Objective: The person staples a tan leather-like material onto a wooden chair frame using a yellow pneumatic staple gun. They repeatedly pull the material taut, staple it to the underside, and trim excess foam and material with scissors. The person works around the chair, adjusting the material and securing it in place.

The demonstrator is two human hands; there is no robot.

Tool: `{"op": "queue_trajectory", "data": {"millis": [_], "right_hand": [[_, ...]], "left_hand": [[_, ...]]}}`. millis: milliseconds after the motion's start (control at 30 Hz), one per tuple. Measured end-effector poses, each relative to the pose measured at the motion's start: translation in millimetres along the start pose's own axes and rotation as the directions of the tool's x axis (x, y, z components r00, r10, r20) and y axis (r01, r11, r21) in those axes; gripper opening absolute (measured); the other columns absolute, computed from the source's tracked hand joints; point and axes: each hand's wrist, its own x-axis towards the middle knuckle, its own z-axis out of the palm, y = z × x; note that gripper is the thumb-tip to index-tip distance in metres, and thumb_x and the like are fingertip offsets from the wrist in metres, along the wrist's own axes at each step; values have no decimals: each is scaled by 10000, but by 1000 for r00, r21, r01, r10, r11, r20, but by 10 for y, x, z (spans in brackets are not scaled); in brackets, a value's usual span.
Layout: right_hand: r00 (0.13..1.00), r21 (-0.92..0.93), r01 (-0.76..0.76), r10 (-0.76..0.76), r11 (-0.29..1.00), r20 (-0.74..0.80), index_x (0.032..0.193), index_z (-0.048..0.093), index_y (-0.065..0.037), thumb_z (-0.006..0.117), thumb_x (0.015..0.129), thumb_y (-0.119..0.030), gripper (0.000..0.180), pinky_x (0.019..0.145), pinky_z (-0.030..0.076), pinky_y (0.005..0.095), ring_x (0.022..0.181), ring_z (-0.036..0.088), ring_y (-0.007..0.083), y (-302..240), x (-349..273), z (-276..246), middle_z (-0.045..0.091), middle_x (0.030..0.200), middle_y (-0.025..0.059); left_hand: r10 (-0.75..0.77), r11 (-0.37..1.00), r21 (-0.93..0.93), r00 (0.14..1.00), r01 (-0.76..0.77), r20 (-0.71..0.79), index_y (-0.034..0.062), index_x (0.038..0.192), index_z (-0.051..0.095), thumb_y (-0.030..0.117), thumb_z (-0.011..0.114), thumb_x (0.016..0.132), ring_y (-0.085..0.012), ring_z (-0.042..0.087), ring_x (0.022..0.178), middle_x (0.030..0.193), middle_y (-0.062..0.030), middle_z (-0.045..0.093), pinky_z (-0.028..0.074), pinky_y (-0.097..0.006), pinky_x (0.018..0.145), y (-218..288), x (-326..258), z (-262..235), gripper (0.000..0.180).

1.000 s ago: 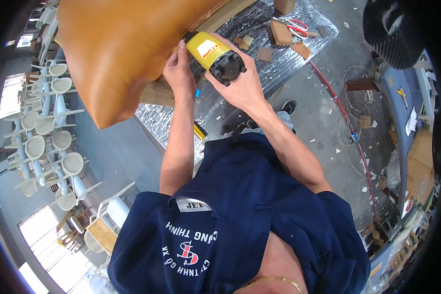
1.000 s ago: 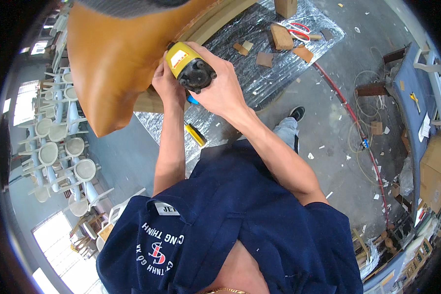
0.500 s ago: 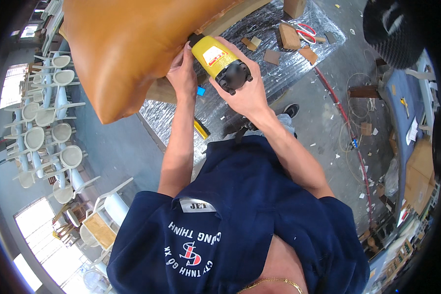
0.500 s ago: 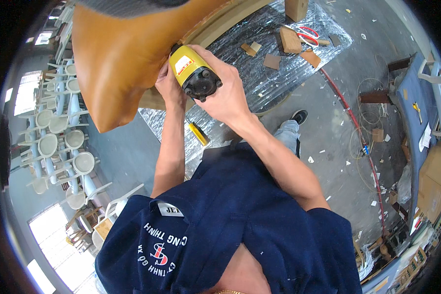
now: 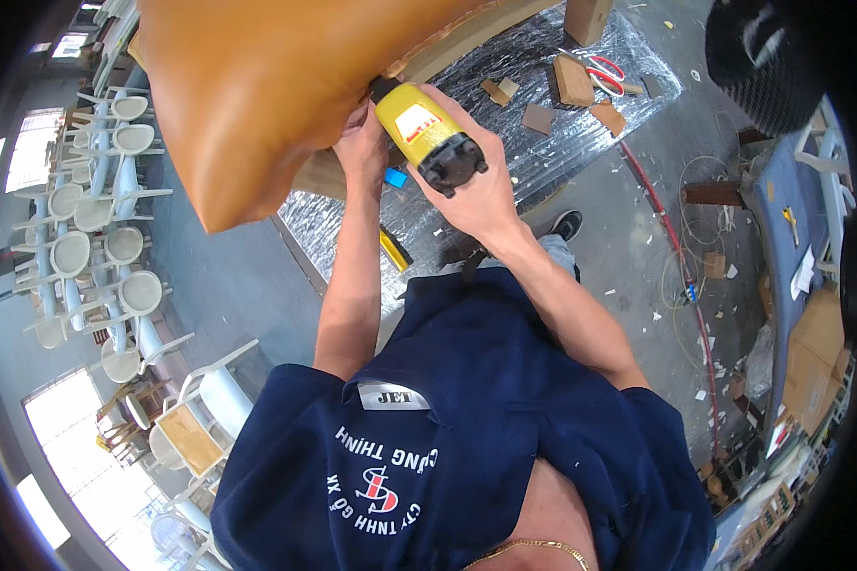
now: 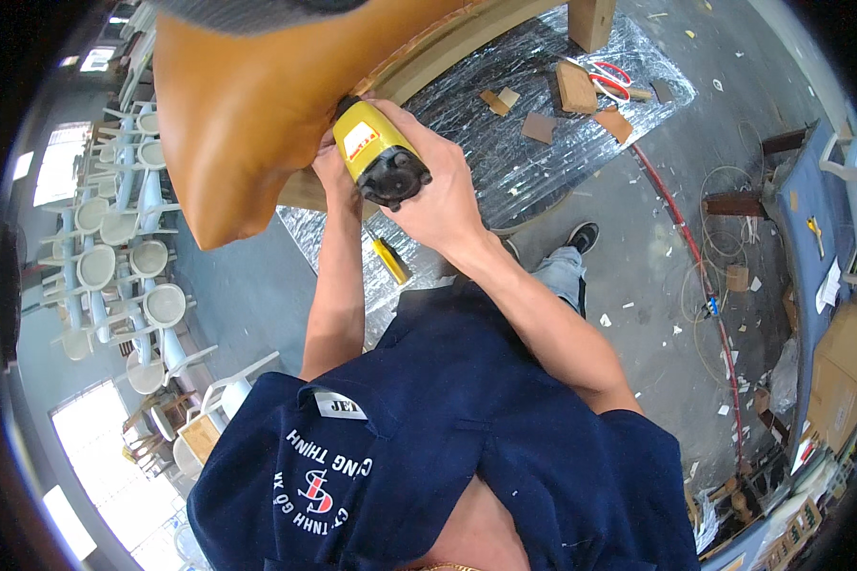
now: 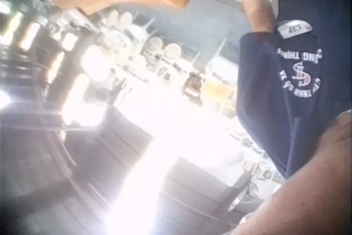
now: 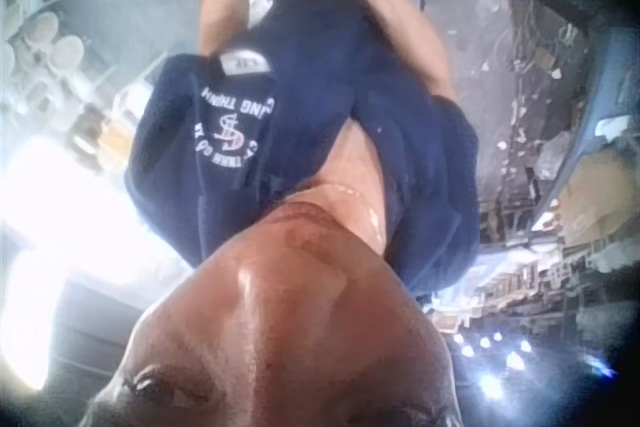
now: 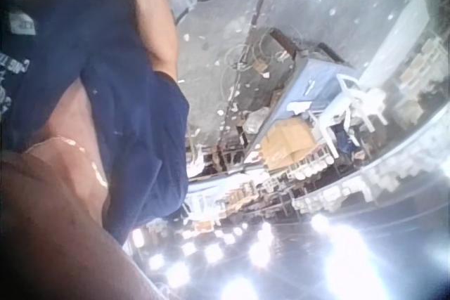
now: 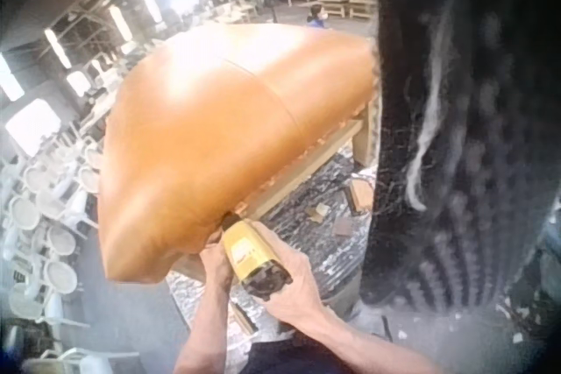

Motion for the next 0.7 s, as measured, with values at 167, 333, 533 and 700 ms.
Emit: {"op": "queue_trajectory", "data": {"millis": [167, 333, 533, 700], "right_hand": [[999, -22, -38, 39, 999, 26, 1362, 538, -15, 728, 700, 32, 690, 917, 516, 326, 1077, 690, 296, 14, -57, -96, 691, 1158, 191], [993, 66, -111, 109, 992, 36, 1392, 521, -10, 716, 736, 41, 686, 952, 500, 318, 1098, 672, 210, -24, -216, -217, 687, 1194, 179], [993, 34, -52, 48, 998, 111, 1376, 533, -2, 706, 741, 35, 659, 958, 500, 329, 1111, 677, 262, -41, -167, -146, 680, 1205, 196], [999, -15, 27, -26, 1000, 45, 1358, 550, -3, 699, 737, 32, 639, 942, 510, 335, 1097, 683, 253, -48, -234, -23, 688, 1194, 188]], "left_hand": [[-109, 991, 61, 988, 116, -107, -75, 1211, 638, 120, 676, 954, -184, 617, 1137, 1236, -162, 668, 482, -334, 1002, 212, -141, 11, 325], [-189, 898, -414, 980, 145, -65, -85, 1236, 606, 230, 687, 962, -261, 636, 1148, 1249, -217, 651, 532, -395, 985, 612, -504, 7, 425], [-178, 948, -292, 969, 123, -173, -71, 1166, 633, 317, 700, 954, -229, 683, 965, 1148, -182, 696, 562, -372, 897, 504, -395, -71, 447], [-80, 980, -193, 976, 40, -202, -33, 1097, 680, 279, 754, 917, -198, 681, 894, 1067, -129, 715, 562, -336, 808, 382, -307, -98, 367]]}}
